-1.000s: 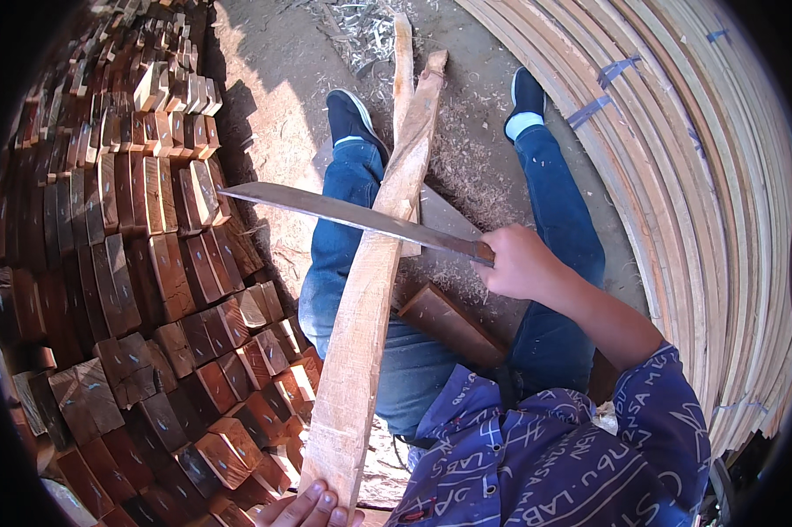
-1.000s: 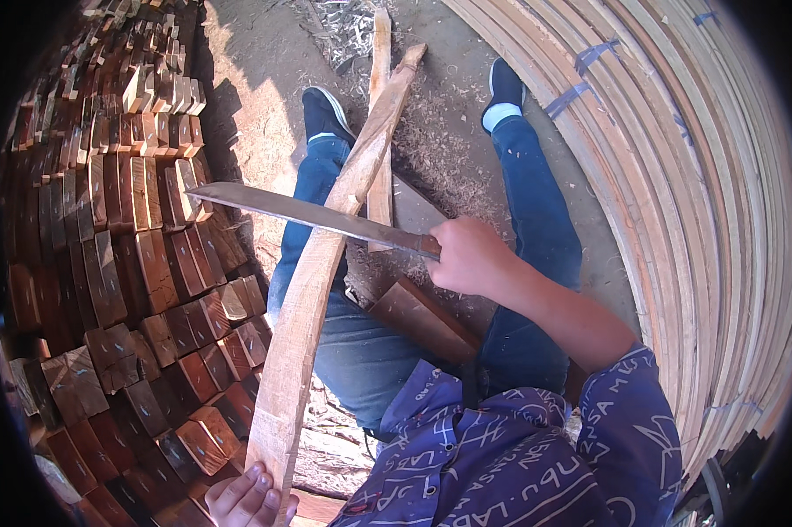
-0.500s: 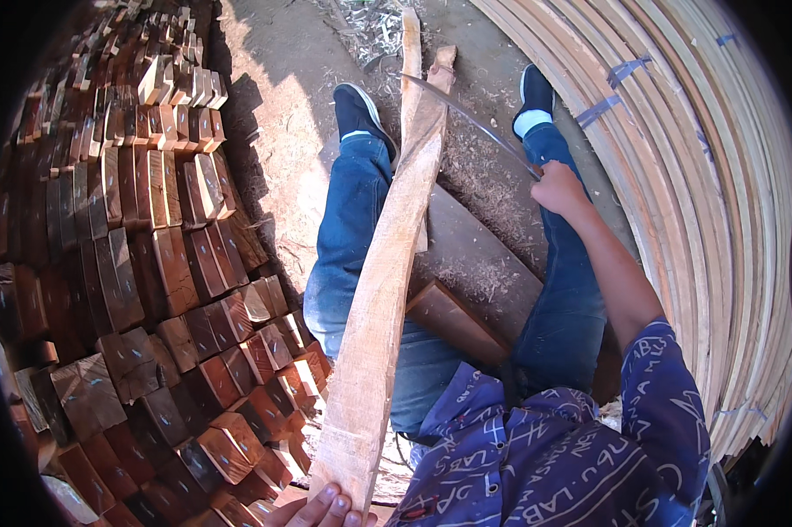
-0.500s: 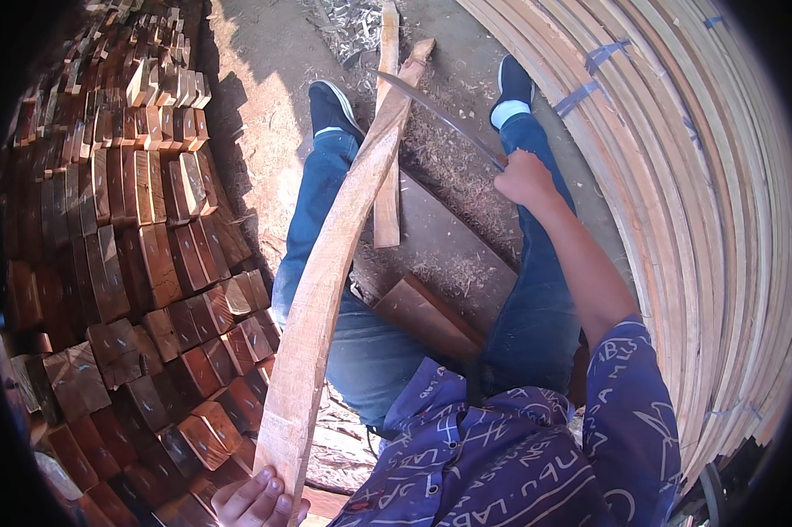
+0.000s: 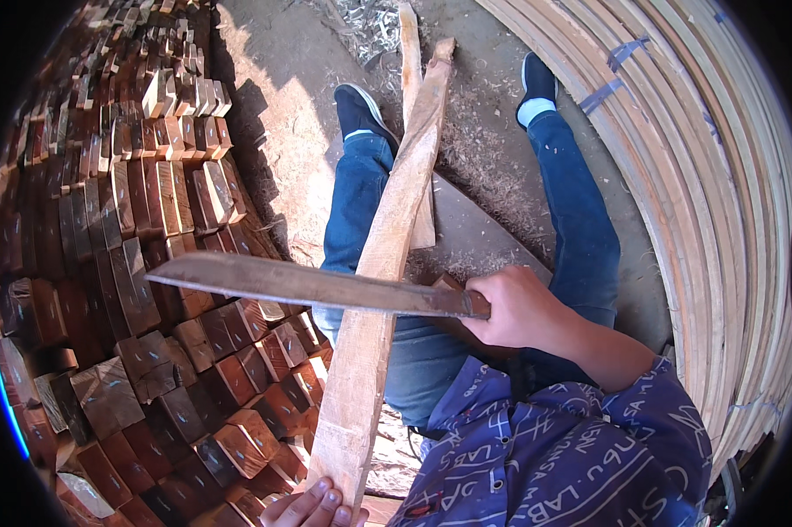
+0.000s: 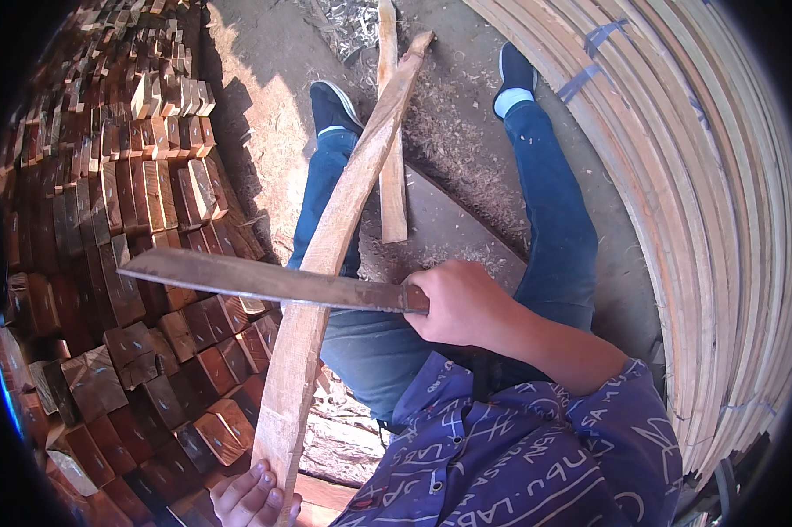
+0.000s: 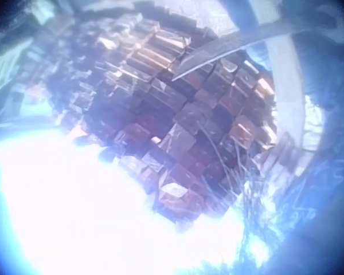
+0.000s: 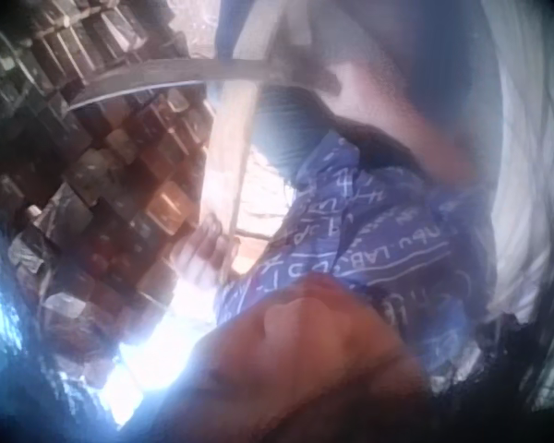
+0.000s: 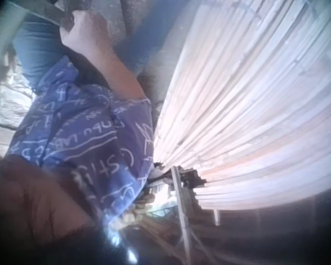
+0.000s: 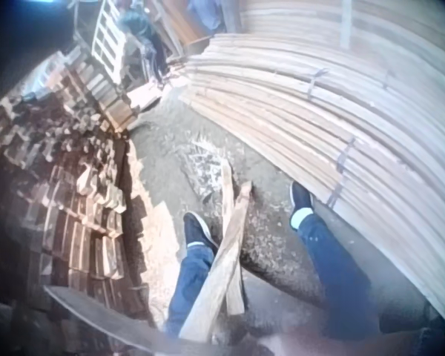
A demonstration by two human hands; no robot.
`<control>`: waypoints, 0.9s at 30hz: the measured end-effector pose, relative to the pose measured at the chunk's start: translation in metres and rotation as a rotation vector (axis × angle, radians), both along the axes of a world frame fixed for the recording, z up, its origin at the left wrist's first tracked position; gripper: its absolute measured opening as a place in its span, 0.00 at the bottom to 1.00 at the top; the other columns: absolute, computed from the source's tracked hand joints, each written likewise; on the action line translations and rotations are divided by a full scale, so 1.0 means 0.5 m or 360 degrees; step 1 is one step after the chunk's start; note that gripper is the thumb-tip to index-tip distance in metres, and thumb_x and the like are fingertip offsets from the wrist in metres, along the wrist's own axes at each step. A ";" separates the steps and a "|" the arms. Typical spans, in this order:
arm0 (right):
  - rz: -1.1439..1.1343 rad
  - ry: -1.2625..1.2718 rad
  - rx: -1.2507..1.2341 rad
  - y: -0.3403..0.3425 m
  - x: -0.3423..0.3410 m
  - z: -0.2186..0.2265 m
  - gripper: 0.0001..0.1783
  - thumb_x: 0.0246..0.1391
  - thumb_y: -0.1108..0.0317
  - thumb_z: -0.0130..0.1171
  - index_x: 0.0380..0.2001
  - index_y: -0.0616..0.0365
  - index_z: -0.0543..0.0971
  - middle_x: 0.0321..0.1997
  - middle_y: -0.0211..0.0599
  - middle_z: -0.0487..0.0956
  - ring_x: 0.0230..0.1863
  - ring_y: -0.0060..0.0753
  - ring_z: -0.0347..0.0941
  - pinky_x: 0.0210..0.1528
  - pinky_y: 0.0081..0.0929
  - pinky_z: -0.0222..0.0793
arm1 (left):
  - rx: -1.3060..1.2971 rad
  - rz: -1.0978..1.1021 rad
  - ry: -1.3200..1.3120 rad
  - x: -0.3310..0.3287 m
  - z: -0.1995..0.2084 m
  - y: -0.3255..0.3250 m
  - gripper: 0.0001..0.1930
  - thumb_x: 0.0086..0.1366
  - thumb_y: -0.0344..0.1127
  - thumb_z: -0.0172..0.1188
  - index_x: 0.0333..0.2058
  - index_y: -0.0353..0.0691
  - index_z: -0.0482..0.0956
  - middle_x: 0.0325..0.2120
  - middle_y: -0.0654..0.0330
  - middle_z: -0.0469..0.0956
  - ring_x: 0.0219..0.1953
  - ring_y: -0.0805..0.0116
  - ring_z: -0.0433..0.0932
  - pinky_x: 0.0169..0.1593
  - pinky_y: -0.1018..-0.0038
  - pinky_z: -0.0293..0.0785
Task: The person sits on the ground and uses a machete to shave and shape a long, thin piece of wood. They repeatedly strike the wood to remove thin layers, creating wood shavings on the ground.
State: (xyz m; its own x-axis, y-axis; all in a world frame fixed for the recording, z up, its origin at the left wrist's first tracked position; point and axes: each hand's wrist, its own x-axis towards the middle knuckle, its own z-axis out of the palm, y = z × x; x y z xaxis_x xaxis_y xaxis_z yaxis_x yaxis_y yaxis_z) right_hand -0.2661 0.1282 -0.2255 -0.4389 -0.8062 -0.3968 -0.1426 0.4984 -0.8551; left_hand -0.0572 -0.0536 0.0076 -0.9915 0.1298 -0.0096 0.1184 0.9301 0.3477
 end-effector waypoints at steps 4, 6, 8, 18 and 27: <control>0.0186 0.0077 -0.0106 -0.013 0.013 -0.018 0.10 0.36 0.63 0.66 0.22 0.57 0.81 0.21 0.47 0.79 0.28 0.54 0.78 0.34 0.46 0.73 | 0.0023 -0.0096 0.0179 0.004 -0.012 0.002 0.07 0.56 0.25 0.68 0.32 0.31 0.79 0.26 0.53 0.81 0.31 0.56 0.85 0.31 0.71 0.82; 0.0206 0.0139 -0.0092 -0.017 0.008 -0.031 0.10 0.34 0.63 0.66 0.22 0.56 0.81 0.21 0.46 0.79 0.28 0.54 0.78 0.35 0.46 0.74 | 0.0069 -0.0341 0.0279 0.025 -0.035 -0.023 0.07 0.56 0.25 0.68 0.31 0.31 0.80 0.27 0.53 0.82 0.31 0.56 0.85 0.31 0.72 0.81; 0.0245 0.0236 -0.0009 -0.019 0.001 -0.035 0.11 0.33 0.63 0.66 0.22 0.56 0.81 0.22 0.46 0.80 0.28 0.54 0.78 0.35 0.46 0.74 | 0.0006 -0.0097 0.0214 0.066 -0.045 -0.017 0.08 0.53 0.30 0.71 0.30 0.36 0.80 0.27 0.56 0.83 0.32 0.58 0.85 0.30 0.74 0.79; -0.0071 0.0217 0.0583 0.016 -0.092 -0.138 0.11 0.42 0.66 0.61 0.29 0.61 0.83 0.25 0.51 0.80 0.32 0.54 0.79 0.38 0.46 0.74 | -0.0111 0.0336 0.0156 0.123 -0.084 0.021 0.11 0.51 0.39 0.74 0.27 0.44 0.80 0.26 0.62 0.83 0.34 0.62 0.86 0.29 0.77 0.77; 0.0237 0.0255 0.0146 -0.017 -0.006 -0.042 0.11 0.36 0.63 0.63 0.22 0.61 0.80 0.22 0.54 0.78 0.30 0.58 0.78 0.38 0.49 0.74 | 0.0022 0.0310 0.0147 0.062 -0.052 0.015 0.06 0.54 0.28 0.70 0.29 0.37 0.82 0.25 0.55 0.83 0.32 0.58 0.85 0.31 0.72 0.79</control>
